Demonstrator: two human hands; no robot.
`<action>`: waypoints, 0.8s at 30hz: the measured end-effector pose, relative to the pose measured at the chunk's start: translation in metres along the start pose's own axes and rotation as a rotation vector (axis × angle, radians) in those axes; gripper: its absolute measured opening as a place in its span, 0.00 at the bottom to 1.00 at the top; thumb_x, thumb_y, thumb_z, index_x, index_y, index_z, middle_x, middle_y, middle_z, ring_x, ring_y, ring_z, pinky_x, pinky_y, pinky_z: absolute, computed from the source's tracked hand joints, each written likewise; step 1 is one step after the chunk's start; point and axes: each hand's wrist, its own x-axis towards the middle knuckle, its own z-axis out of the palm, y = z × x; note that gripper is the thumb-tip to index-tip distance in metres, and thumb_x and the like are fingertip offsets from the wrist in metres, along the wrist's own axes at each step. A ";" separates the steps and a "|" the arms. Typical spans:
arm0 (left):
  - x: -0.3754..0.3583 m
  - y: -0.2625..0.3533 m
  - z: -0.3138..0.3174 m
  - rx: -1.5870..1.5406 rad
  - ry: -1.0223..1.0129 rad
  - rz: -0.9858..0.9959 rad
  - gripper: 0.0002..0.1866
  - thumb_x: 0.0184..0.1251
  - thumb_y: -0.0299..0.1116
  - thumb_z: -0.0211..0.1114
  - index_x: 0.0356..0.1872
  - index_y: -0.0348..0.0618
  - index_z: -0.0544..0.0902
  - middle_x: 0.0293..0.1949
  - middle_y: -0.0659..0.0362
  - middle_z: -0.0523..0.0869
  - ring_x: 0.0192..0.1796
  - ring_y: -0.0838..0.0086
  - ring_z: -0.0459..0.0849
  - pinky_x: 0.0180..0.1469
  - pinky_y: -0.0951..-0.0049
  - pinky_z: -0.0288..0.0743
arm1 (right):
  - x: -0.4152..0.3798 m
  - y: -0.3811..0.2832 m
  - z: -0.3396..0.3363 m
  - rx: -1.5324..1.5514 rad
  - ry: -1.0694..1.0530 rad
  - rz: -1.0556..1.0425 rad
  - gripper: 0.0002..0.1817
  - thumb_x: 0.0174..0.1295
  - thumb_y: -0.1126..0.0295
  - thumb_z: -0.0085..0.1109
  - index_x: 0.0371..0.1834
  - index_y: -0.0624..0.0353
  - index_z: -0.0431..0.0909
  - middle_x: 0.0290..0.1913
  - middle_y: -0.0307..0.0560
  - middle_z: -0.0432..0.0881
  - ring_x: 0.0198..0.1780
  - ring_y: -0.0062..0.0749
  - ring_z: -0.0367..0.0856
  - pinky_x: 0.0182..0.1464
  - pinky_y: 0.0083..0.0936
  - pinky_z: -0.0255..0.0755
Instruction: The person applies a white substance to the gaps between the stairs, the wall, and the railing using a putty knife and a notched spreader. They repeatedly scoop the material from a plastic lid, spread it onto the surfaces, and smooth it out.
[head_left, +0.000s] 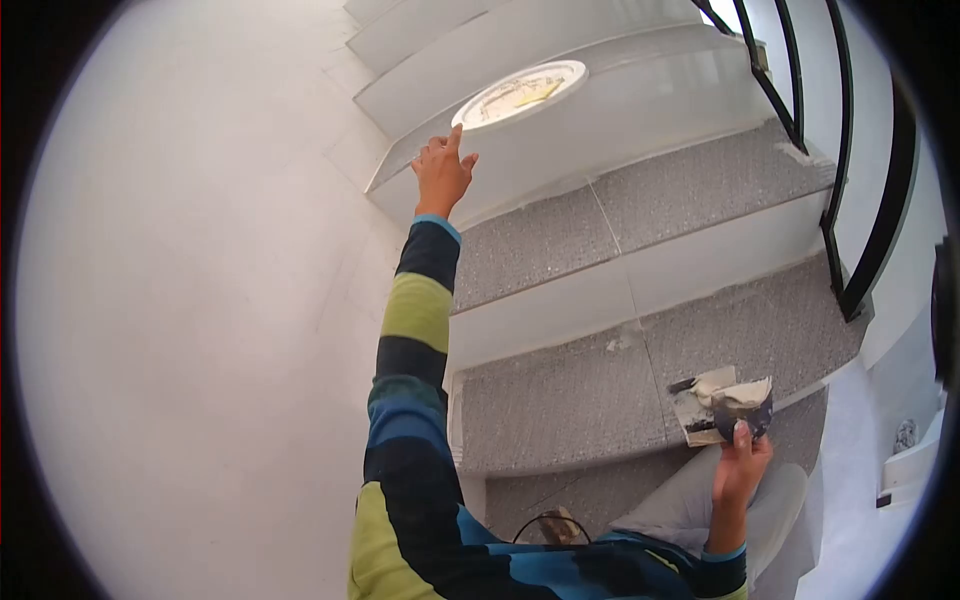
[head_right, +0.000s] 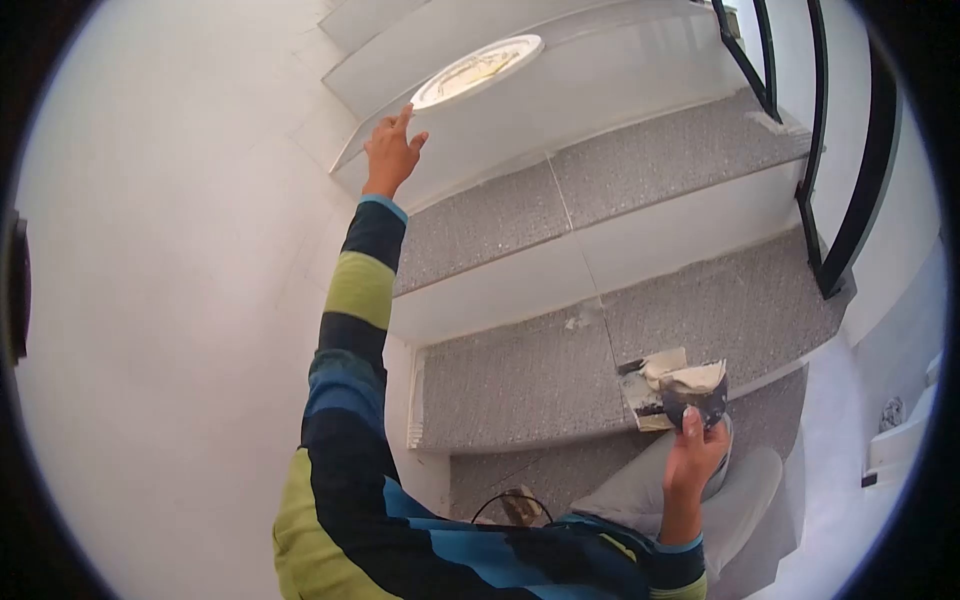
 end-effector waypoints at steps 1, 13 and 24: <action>0.007 -0.001 0.006 0.132 -0.026 -0.009 0.29 0.56 0.42 0.65 0.61 0.57 0.69 0.47 0.56 0.76 0.52 0.62 0.71 0.52 0.53 0.57 | 0.002 0.003 -0.001 0.022 0.006 -0.014 0.14 0.59 0.75 0.56 0.47 0.66 0.74 0.42 0.42 0.78 0.43 0.22 0.76 0.52 0.22 0.69; 0.032 -0.011 0.012 0.460 0.183 0.123 0.05 0.50 0.37 0.68 0.27 0.52 0.85 0.37 0.62 0.76 0.47 0.67 0.71 0.52 0.56 0.54 | -0.008 0.009 0.002 0.068 0.036 -0.030 0.13 0.58 0.75 0.57 0.46 0.68 0.75 0.43 0.43 0.79 0.45 0.24 0.76 0.52 0.23 0.69; -0.232 0.129 -0.061 -1.072 -0.502 -0.278 0.09 0.60 0.31 0.63 0.38 0.37 0.80 0.28 0.63 0.80 0.31 0.82 0.76 0.38 0.80 0.72 | 0.007 0.008 0.000 0.311 0.034 0.215 0.15 0.60 0.75 0.55 0.49 0.64 0.70 0.46 0.43 0.77 0.48 0.27 0.76 0.51 0.29 0.71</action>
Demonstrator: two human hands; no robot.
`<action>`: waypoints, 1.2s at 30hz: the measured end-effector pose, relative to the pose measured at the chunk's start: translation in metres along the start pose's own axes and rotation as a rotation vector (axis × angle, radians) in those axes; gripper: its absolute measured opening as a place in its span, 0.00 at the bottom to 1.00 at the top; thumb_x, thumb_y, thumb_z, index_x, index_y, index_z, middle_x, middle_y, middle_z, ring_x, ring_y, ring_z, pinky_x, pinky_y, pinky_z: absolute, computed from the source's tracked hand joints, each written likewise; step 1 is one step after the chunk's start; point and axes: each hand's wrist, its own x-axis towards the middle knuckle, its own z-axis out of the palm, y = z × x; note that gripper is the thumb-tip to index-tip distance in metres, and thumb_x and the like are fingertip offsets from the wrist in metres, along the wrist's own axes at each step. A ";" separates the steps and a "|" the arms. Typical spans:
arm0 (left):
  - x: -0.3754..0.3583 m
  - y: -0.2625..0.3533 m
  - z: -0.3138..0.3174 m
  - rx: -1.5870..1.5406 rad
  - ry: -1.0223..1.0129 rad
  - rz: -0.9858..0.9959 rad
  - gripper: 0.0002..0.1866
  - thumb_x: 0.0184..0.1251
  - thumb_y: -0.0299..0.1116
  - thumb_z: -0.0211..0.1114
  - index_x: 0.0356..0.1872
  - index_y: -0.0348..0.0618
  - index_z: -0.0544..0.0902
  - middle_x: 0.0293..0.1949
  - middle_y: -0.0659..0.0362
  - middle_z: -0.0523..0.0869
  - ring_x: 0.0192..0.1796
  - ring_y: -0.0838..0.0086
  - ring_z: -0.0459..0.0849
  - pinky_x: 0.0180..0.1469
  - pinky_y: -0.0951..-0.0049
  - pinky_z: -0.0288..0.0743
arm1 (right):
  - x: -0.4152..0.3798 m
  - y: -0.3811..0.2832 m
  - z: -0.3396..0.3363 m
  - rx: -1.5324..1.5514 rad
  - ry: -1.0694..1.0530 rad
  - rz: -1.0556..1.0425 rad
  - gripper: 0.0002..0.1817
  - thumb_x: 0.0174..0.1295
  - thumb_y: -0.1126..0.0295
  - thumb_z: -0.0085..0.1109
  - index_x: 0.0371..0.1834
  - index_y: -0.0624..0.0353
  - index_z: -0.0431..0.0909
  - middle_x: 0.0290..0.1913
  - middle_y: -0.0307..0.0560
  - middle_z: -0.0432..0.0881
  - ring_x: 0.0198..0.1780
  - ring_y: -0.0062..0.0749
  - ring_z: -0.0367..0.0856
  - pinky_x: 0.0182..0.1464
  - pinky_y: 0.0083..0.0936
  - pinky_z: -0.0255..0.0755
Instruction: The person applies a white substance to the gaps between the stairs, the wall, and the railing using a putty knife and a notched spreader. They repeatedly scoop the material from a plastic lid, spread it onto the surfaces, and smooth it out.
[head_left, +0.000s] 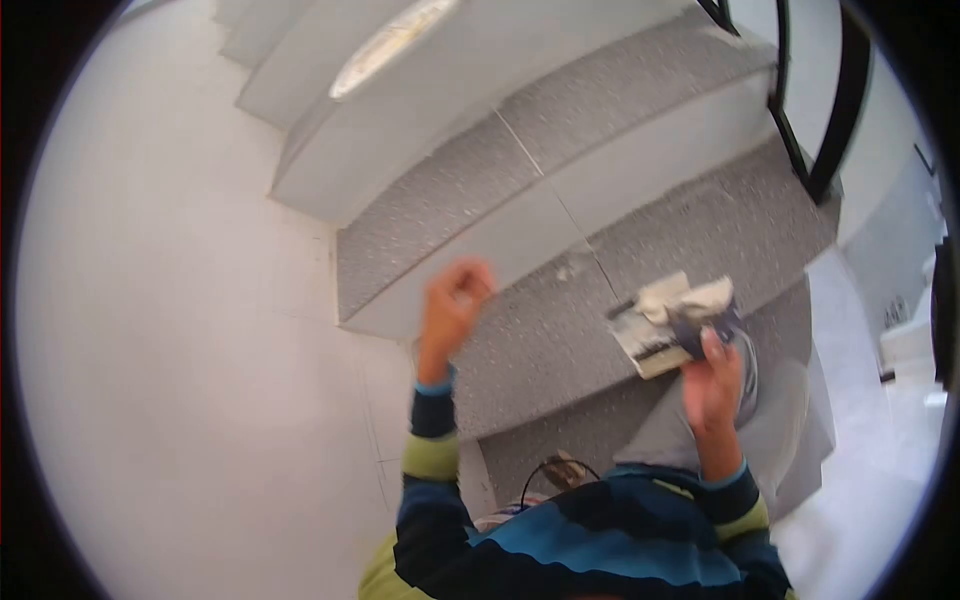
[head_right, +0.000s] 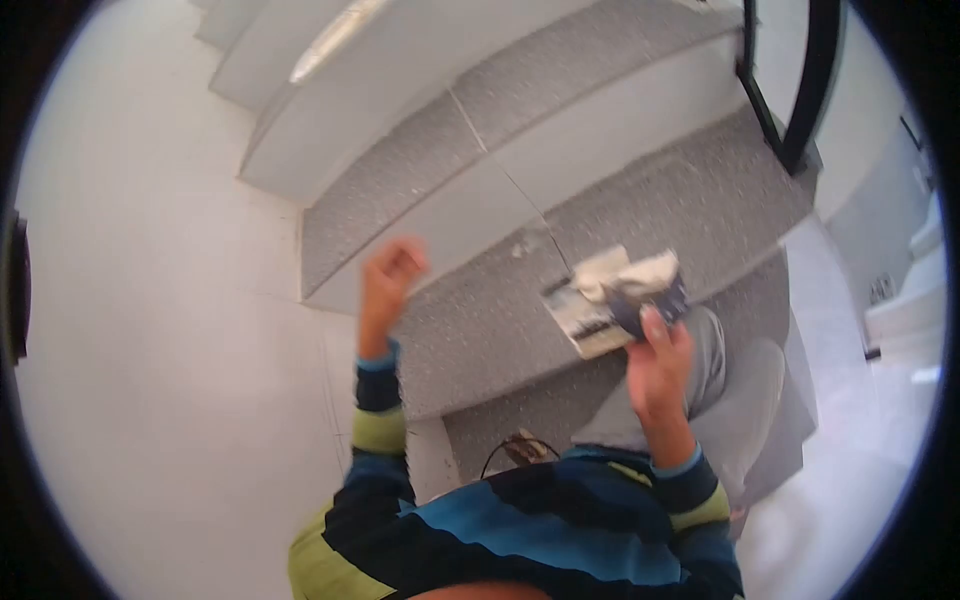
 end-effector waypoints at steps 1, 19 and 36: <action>-0.034 -0.002 0.037 -0.112 -0.163 -0.148 0.11 0.60 0.33 0.64 0.40 0.39 0.80 0.33 0.62 0.80 0.33 0.80 0.77 0.40 0.78 0.73 | -0.002 -0.004 0.013 0.023 0.017 -0.001 0.14 0.60 0.73 0.56 0.49 0.64 0.70 0.46 0.43 0.77 0.48 0.28 0.77 0.50 0.29 0.72; -0.142 -0.090 0.058 -0.779 0.737 -0.300 0.14 0.68 0.31 0.48 0.51 0.35 0.68 0.49 0.52 0.76 0.51 0.64 0.78 0.54 0.64 0.73 | 0.112 0.125 0.035 -0.876 0.019 -0.460 0.13 0.55 0.66 0.59 0.34 0.67 0.77 0.34 0.45 0.78 0.34 0.26 0.76 0.33 0.27 0.69; -0.182 -0.174 0.045 -0.489 1.025 -0.348 0.12 0.68 0.34 0.46 0.42 0.34 0.68 0.43 0.50 0.74 0.45 0.67 0.75 0.48 0.68 0.72 | 0.146 0.170 0.075 -1.247 0.224 -0.931 0.18 0.43 0.71 0.60 0.41 0.61 0.79 0.41 0.47 0.74 0.39 0.41 0.75 0.37 0.35 0.73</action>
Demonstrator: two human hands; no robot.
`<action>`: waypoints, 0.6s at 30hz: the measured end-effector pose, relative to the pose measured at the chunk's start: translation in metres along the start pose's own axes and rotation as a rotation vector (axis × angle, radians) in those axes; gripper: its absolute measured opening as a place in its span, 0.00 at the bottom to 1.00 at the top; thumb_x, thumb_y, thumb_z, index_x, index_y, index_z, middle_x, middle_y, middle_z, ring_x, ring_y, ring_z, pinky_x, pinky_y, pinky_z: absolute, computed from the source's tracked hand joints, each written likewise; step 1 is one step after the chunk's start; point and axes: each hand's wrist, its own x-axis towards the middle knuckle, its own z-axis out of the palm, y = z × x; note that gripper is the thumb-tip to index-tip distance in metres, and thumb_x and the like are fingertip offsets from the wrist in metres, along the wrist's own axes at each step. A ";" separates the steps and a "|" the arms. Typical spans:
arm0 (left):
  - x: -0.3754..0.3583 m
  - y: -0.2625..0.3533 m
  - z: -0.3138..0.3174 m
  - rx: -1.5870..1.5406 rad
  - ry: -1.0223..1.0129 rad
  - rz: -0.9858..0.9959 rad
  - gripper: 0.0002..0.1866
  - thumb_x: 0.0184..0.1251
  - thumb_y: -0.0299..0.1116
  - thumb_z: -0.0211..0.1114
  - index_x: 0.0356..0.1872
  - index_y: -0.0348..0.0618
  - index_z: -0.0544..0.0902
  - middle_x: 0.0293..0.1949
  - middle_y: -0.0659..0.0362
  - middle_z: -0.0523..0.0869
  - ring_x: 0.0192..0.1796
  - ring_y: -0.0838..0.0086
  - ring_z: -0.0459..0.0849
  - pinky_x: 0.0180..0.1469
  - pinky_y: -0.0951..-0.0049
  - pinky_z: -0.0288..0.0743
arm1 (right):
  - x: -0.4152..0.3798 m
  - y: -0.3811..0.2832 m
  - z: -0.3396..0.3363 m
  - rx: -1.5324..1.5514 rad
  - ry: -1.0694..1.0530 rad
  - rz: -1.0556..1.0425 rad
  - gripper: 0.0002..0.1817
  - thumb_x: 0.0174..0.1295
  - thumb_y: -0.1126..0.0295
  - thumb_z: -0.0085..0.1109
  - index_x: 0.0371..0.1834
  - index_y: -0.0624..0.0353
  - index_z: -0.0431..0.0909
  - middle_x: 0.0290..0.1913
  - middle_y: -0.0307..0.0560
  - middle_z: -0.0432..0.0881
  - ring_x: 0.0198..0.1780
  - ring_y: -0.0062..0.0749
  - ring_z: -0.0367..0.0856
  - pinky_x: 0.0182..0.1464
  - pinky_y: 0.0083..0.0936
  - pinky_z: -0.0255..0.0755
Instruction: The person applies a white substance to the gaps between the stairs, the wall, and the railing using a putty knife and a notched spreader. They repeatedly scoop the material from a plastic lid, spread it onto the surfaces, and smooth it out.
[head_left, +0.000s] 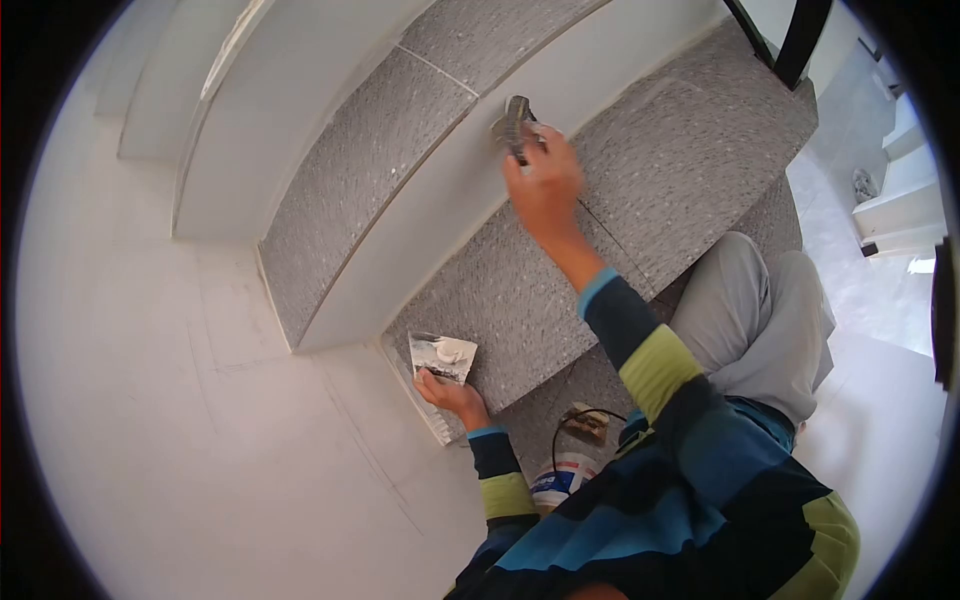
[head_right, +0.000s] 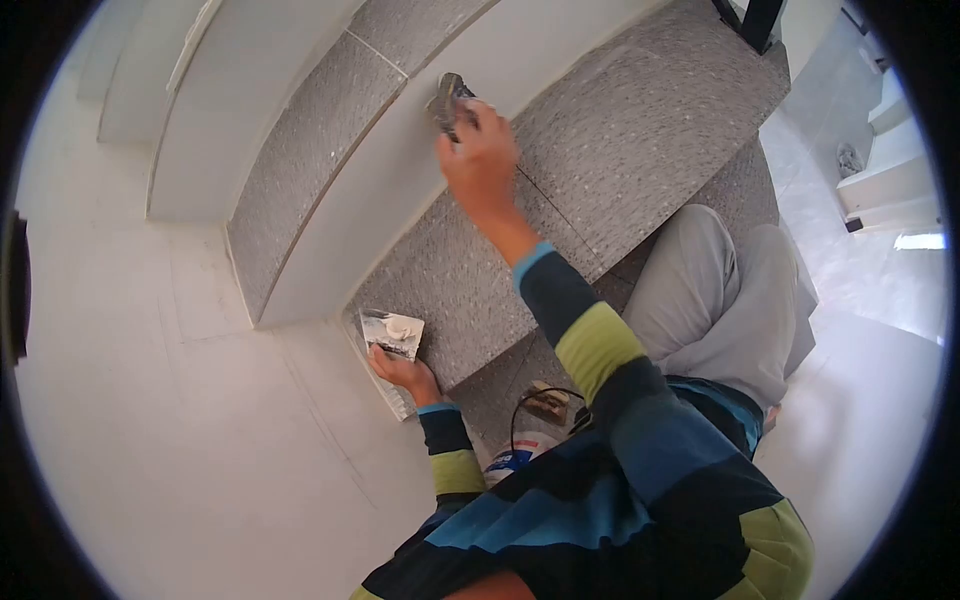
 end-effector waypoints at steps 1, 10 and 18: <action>0.000 0.001 0.000 0.011 -0.020 -0.024 0.12 0.68 0.34 0.47 0.43 0.34 0.68 0.43 0.50 0.74 0.45 0.68 0.75 0.49 0.68 0.72 | -0.003 -0.003 0.005 -0.071 -0.017 -0.113 0.18 0.43 0.70 0.60 0.40 0.61 0.80 0.41 0.46 0.74 0.39 0.41 0.75 0.37 0.35 0.73; 0.003 -0.001 -0.005 0.031 -0.037 0.005 0.12 0.67 0.34 0.48 0.42 0.35 0.68 0.43 0.50 0.73 0.47 0.67 0.75 0.51 0.68 0.70 | -0.023 0.014 0.009 -0.104 -0.061 -0.036 0.19 0.44 0.69 0.62 0.42 0.61 0.79 0.41 0.46 0.74 0.38 0.40 0.77 0.39 0.35 0.73; 0.002 -0.002 -0.005 0.017 -0.044 0.022 0.12 0.67 0.35 0.48 0.42 0.35 0.68 0.42 0.51 0.74 0.46 0.67 0.75 0.50 0.68 0.71 | -0.031 0.024 0.005 0.033 0.011 0.054 0.16 0.44 0.71 0.62 0.39 0.61 0.80 0.41 0.47 0.76 0.40 0.41 0.77 0.40 0.35 0.72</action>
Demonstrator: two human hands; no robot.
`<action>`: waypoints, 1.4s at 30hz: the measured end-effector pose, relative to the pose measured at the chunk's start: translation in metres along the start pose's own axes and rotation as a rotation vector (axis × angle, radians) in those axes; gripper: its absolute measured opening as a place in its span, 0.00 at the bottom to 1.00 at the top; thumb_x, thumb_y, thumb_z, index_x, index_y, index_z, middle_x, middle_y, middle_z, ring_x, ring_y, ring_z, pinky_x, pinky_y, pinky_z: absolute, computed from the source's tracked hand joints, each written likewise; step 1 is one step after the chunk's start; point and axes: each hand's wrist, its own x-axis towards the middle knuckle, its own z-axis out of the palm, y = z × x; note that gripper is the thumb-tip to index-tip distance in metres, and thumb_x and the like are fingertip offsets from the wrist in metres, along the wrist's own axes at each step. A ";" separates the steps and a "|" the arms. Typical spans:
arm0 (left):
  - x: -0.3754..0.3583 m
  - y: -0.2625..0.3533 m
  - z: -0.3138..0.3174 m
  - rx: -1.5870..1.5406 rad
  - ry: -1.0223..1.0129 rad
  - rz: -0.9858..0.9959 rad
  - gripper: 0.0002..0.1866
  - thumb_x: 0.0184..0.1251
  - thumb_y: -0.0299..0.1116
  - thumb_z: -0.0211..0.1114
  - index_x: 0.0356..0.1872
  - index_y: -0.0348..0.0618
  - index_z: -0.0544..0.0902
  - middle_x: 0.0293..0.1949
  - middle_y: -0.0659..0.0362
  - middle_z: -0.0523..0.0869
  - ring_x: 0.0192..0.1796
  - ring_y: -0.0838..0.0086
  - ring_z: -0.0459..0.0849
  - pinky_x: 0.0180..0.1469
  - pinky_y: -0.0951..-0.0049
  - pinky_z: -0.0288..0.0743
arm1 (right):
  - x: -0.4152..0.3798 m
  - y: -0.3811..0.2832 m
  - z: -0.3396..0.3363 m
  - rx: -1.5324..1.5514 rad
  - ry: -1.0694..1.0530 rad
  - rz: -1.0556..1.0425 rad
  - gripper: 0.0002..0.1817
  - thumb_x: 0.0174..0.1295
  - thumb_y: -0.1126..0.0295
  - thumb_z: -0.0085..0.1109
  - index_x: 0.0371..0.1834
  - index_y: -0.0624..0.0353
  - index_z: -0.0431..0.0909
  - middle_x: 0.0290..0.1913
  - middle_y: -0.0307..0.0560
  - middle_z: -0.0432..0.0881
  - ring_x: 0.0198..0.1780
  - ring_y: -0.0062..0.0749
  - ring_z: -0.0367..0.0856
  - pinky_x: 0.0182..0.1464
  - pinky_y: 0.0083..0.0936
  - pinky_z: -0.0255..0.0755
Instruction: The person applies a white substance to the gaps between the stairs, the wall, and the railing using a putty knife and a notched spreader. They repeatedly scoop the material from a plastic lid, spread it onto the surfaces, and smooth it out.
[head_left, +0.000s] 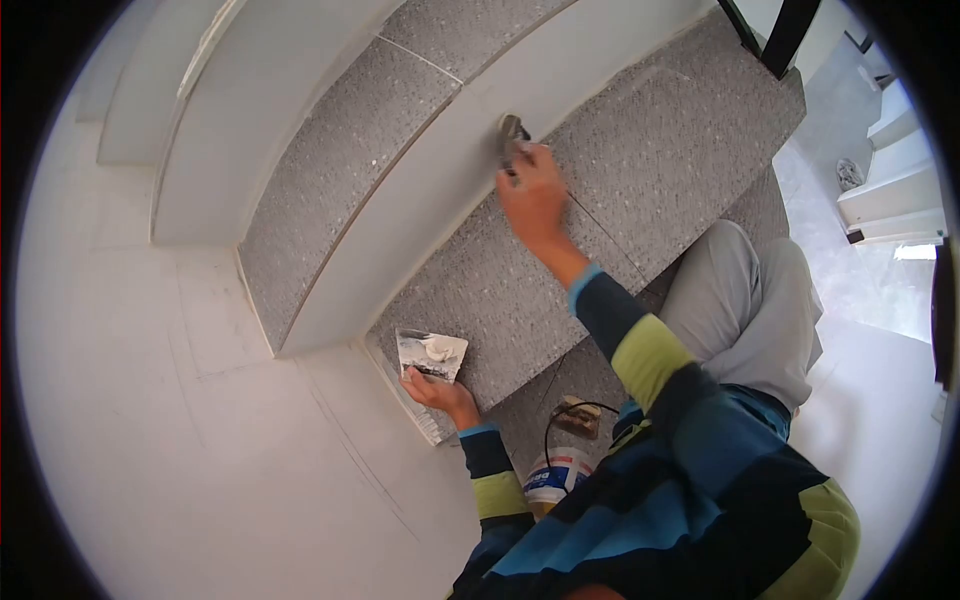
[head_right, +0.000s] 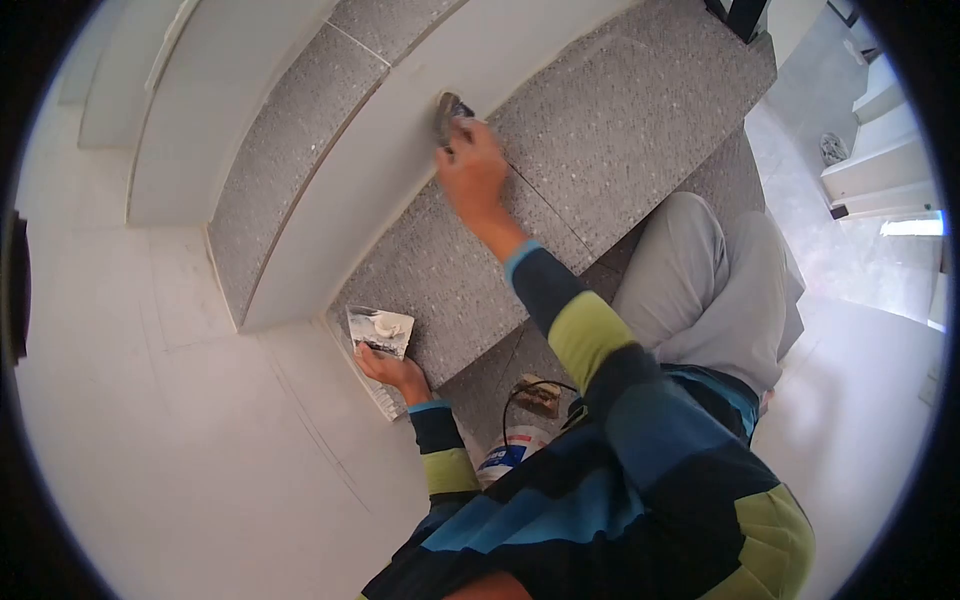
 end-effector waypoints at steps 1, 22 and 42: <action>0.001 0.002 -0.001 0.016 -0.009 -0.010 0.13 0.67 0.35 0.48 0.43 0.34 0.68 0.42 0.50 0.74 0.46 0.67 0.75 0.50 0.68 0.71 | -0.006 -0.005 0.004 -0.050 -0.062 -0.066 0.12 0.45 0.71 0.63 0.34 0.61 0.80 0.40 0.48 0.76 0.37 0.41 0.77 0.37 0.34 0.72; -0.001 0.009 0.012 -0.046 0.073 0.020 0.11 0.67 0.33 0.47 0.41 0.33 0.68 0.40 0.52 0.73 0.43 0.69 0.74 0.48 0.70 0.70 | 0.039 0.017 -0.024 0.001 -0.042 0.253 0.14 0.46 0.69 0.59 0.34 0.66 0.77 0.35 0.57 0.78 0.34 0.49 0.76 0.36 0.36 0.68; 0.000 0.009 0.010 -0.015 0.043 0.013 0.12 0.66 0.33 0.47 0.43 0.34 0.70 0.39 0.53 0.74 0.43 0.70 0.73 0.49 0.71 0.67 | -0.023 0.001 0.006 -0.044 -0.261 0.037 0.10 0.53 0.70 0.56 0.27 0.69 0.74 0.32 0.57 0.74 0.35 0.49 0.74 0.36 0.40 0.65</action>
